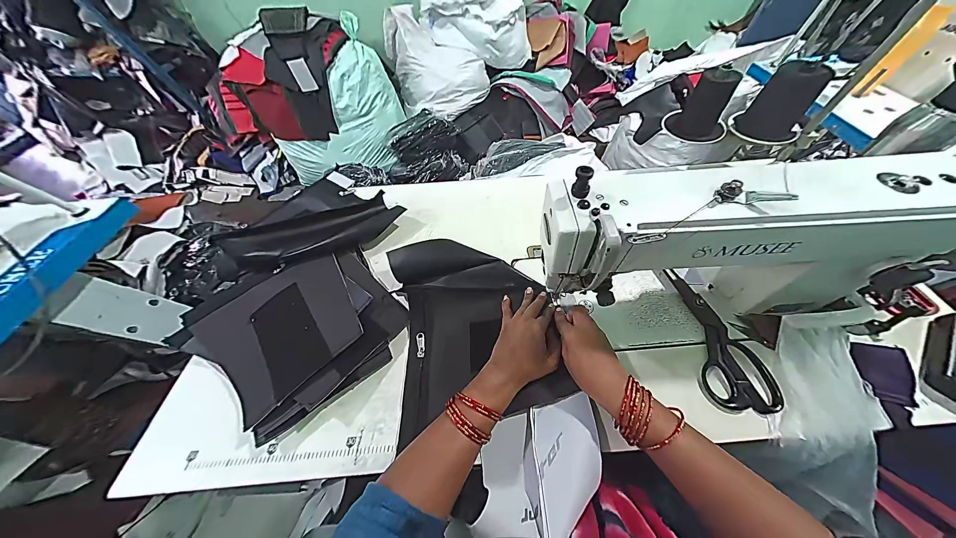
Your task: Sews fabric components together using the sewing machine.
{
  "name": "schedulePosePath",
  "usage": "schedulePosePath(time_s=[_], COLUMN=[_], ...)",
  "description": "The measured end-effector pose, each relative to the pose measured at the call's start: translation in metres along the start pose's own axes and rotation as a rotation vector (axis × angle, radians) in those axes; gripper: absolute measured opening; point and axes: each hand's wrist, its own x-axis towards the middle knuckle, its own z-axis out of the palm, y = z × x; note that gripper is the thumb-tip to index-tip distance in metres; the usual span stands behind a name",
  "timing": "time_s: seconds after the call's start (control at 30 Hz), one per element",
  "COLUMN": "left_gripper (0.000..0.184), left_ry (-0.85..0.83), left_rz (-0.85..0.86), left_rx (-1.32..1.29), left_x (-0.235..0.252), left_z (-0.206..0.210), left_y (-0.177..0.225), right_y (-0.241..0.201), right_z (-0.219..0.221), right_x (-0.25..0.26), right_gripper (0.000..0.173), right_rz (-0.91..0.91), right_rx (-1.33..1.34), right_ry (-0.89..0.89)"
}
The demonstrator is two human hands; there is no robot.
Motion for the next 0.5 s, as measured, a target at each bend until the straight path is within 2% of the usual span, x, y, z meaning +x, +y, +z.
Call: schedulePosePath(time_s=[0.17,0.27,0.4,0.5], left_gripper=[0.047,0.046,0.034,0.028], left_ry=[0.010,0.008,0.094,0.004], left_rz=[0.032,0.028,0.095,0.132], left_rx=[0.010,0.009,0.132,0.140], left_x=[0.009,0.006,0.001,-0.015], left_z=[0.000,0.001,0.003,-0.001], left_y=[-0.006,-0.005,0.000,0.013], right_y=[0.000,0.005,0.022,0.044], right_z=[-0.001,0.008,0.021,0.025], right_x=[0.008,0.007,0.004,-0.012], right_gripper=[0.042,0.037,0.031,0.034], right_rz=[0.011,-0.022,-0.274,-0.389], right_rx=[-0.001,0.077,0.108,0.133], right_ry=[0.009,0.113,0.390,0.477])
